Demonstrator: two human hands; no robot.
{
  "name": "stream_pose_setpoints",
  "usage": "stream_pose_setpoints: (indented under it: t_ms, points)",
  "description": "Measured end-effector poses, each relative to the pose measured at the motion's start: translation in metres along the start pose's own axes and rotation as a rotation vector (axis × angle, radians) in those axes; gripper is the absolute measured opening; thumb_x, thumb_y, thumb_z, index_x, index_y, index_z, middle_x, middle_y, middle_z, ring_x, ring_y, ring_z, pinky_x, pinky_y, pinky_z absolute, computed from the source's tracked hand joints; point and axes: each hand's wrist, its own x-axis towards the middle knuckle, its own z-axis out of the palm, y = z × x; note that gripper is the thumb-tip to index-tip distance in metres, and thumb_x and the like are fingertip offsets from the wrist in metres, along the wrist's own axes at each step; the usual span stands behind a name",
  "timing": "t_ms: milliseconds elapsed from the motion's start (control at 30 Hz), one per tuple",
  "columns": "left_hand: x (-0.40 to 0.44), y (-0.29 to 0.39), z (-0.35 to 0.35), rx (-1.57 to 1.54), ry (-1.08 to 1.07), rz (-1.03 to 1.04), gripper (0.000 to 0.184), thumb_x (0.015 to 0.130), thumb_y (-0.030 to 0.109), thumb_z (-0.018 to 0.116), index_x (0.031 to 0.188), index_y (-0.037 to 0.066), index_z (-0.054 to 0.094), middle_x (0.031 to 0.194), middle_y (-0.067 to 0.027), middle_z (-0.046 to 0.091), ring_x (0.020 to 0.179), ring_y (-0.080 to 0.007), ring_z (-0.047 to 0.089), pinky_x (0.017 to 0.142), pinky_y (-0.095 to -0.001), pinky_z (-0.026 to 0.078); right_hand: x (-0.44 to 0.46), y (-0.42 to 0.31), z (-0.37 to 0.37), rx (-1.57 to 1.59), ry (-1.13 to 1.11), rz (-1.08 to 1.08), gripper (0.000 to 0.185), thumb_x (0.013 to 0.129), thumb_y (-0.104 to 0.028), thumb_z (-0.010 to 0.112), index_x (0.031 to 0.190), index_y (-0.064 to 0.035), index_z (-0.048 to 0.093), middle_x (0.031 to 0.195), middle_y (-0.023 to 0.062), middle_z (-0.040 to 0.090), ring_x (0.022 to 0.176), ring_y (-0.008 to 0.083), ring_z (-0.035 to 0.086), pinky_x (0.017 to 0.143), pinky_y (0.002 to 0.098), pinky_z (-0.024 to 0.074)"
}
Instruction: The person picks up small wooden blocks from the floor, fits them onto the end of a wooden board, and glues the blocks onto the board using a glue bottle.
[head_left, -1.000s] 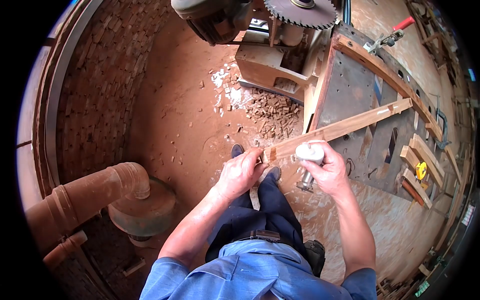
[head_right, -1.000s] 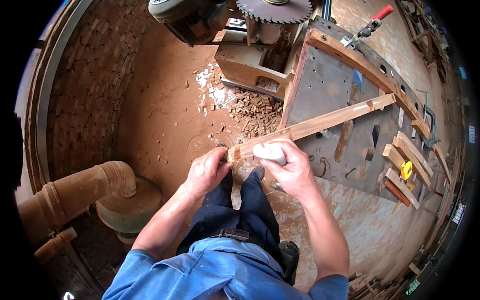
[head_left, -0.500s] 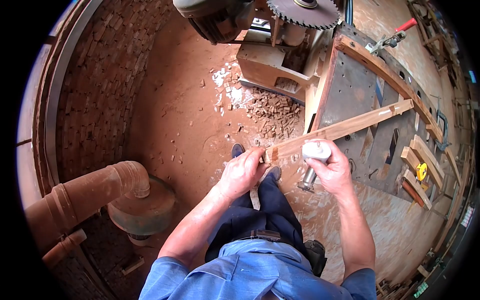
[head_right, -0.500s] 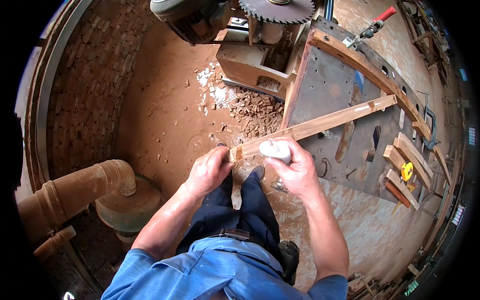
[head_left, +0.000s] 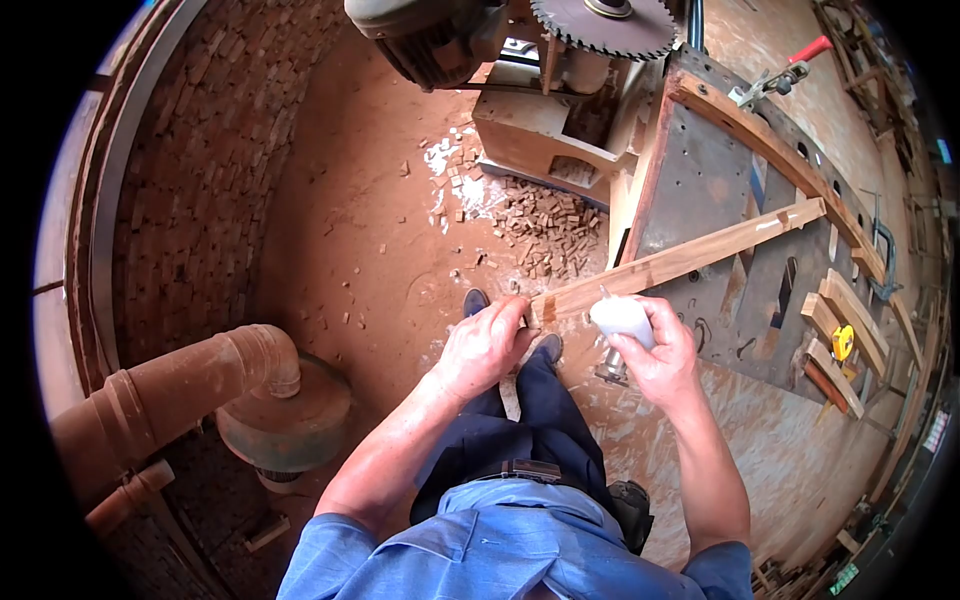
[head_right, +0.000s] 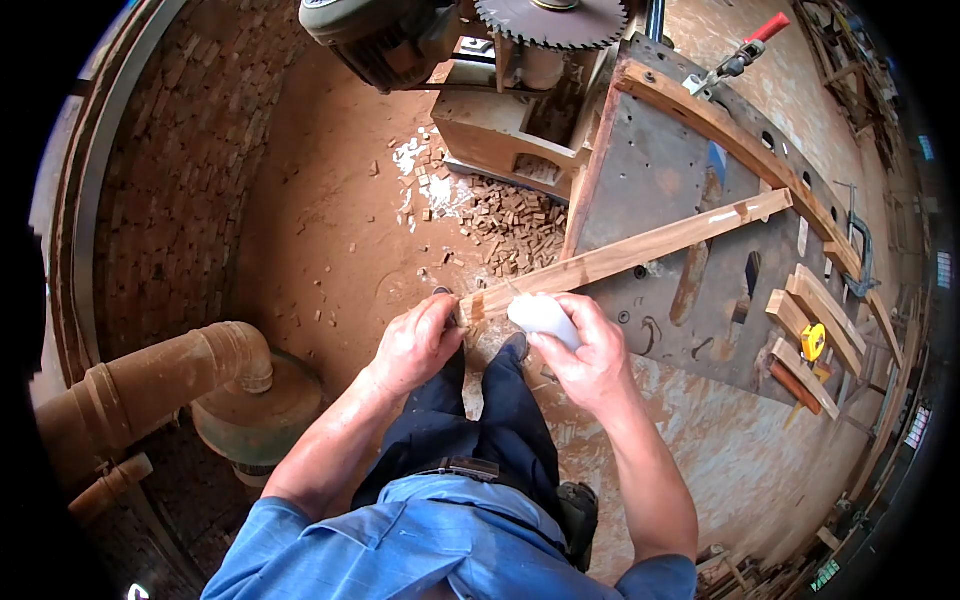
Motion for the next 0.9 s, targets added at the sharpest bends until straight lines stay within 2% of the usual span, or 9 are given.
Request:
stream_pose_setpoints:
  t_ms: [100, 200, 300, 400, 500, 533, 633, 733, 900]
  points:
    - [0.001, 0.001, -0.001, 0.006, -0.012, -0.004, 0.048, 0.072, 0.006, 0.079, 0.115, -0.002, 0.059, 0.106, -0.0188, 0.068, 0.086, -0.0328, 0.070, 0.072, -0.0383, 0.060, 0.004, 0.005, 0.000, 0.045, -0.038, 0.095, 0.039, 0.082, -0.003, 0.078, 0.117, -0.0001, 0.062, 0.104, 0.0137, 0.073, 0.097, 0.0221, 0.072, 0.083, 0.0344, 0.0560]
    - [0.001, -0.002, -0.003, 0.001, -0.022, 0.003, 0.047, 0.072, 0.006, 0.079, 0.114, -0.002, 0.059, 0.105, -0.0188, 0.068, 0.088, -0.0334, 0.070, 0.073, -0.0384, 0.060, 0.008, 0.004, -0.001, 0.013, -0.051, -0.034, 0.039, 0.081, -0.001, 0.078, 0.117, -0.0006, 0.064, 0.104, 0.0128, 0.073, 0.098, 0.0227, 0.072, 0.084, 0.0341, 0.0558]
    - [0.001, -0.002, -0.001, 0.005, -0.009, 0.001, 0.046, 0.072, 0.007, 0.079, 0.113, -0.001, 0.059, 0.105, -0.0188, 0.068, 0.089, -0.0335, 0.070, 0.074, -0.0383, 0.060, 0.009, -0.002, -0.005, 0.021, -0.096, -0.073, 0.040, 0.081, 0.002, 0.078, 0.119, -0.0014, 0.064, 0.103, 0.0130, 0.073, 0.098, 0.0240, 0.072, 0.086, 0.0346, 0.0558]
    - [0.001, -0.001, -0.001, 0.010, -0.004, -0.001, 0.046, 0.072, 0.007, 0.079, 0.113, -0.001, 0.059, 0.105, -0.0189, 0.068, 0.088, -0.0332, 0.070, 0.073, -0.0382, 0.060, 0.009, -0.010, -0.004, 0.034, -0.130, -0.028, 0.037, 0.081, -0.002, 0.078, 0.116, -0.0017, 0.064, 0.100, 0.0135, 0.072, 0.095, 0.0247, 0.072, 0.083, 0.0349, 0.0557]
    - [0.002, 0.001, -0.003, 0.011, -0.021, -0.008, 0.045, 0.072, 0.007, 0.079, 0.112, -0.001, 0.059, 0.104, -0.0188, 0.068, 0.088, -0.0329, 0.071, 0.073, -0.0379, 0.060, 0.002, -0.004, -0.001, -0.034, -0.187, 0.128, 0.034, 0.082, -0.008, 0.078, 0.112, -0.0011, 0.064, 0.098, 0.0137, 0.072, 0.093, 0.0257, 0.072, 0.080, 0.0350, 0.0552]
    - [0.002, 0.000, -0.002, 0.012, -0.026, -0.009, 0.045, 0.072, 0.007, 0.079, 0.112, -0.001, 0.059, 0.104, -0.0186, 0.069, 0.087, -0.0328, 0.071, 0.073, -0.0378, 0.060, -0.001, 0.001, 0.001, -0.003, -0.186, 0.201, 0.031, 0.083, -0.013, 0.078, 0.108, -0.0015, 0.063, 0.095, 0.0127, 0.071, 0.089, 0.0230, 0.071, 0.077, 0.0348, 0.0542]
    - [0.001, -0.001, -0.002, 0.011, -0.013, -0.007, 0.045, 0.072, 0.007, 0.079, 0.112, -0.001, 0.060, 0.102, -0.0183, 0.069, 0.088, -0.0324, 0.071, 0.073, -0.0376, 0.060, -0.002, -0.003, 0.004, 0.014, -0.201, 0.255, 0.029, 0.083, -0.012, 0.078, 0.106, -0.0020, 0.063, 0.092, 0.0114, 0.070, 0.085, 0.0190, 0.069, 0.076, 0.0342, 0.0538]
    - [0.002, 0.001, -0.002, 0.023, -0.009, -0.007, 0.044, 0.072, 0.007, 0.079, 0.111, -0.001, 0.060, 0.102, -0.0184, 0.070, 0.088, -0.0321, 0.072, 0.074, -0.0375, 0.060, -0.003, -0.003, 0.007, 0.022, -0.186, 0.243, 0.027, 0.084, -0.013, 0.079, 0.104, -0.0027, 0.063, 0.088, 0.0100, 0.069, 0.081, 0.0153, 0.066, 0.073, 0.0328, 0.0532]
    - [0.003, 0.003, -0.004, 0.042, -0.016, -0.015, 0.042, 0.074, 0.008, 0.078, 0.111, -0.002, 0.061, 0.103, -0.0193, 0.071, 0.089, -0.0315, 0.072, 0.075, -0.0374, 0.061, -0.005, 0.000, 0.007, -0.006, -0.189, 0.301, 0.026, 0.085, -0.015, 0.079, 0.103, -0.0030, 0.064, 0.085, 0.0084, 0.069, 0.077, 0.0140, 0.066, 0.069, 0.0315, 0.0528]
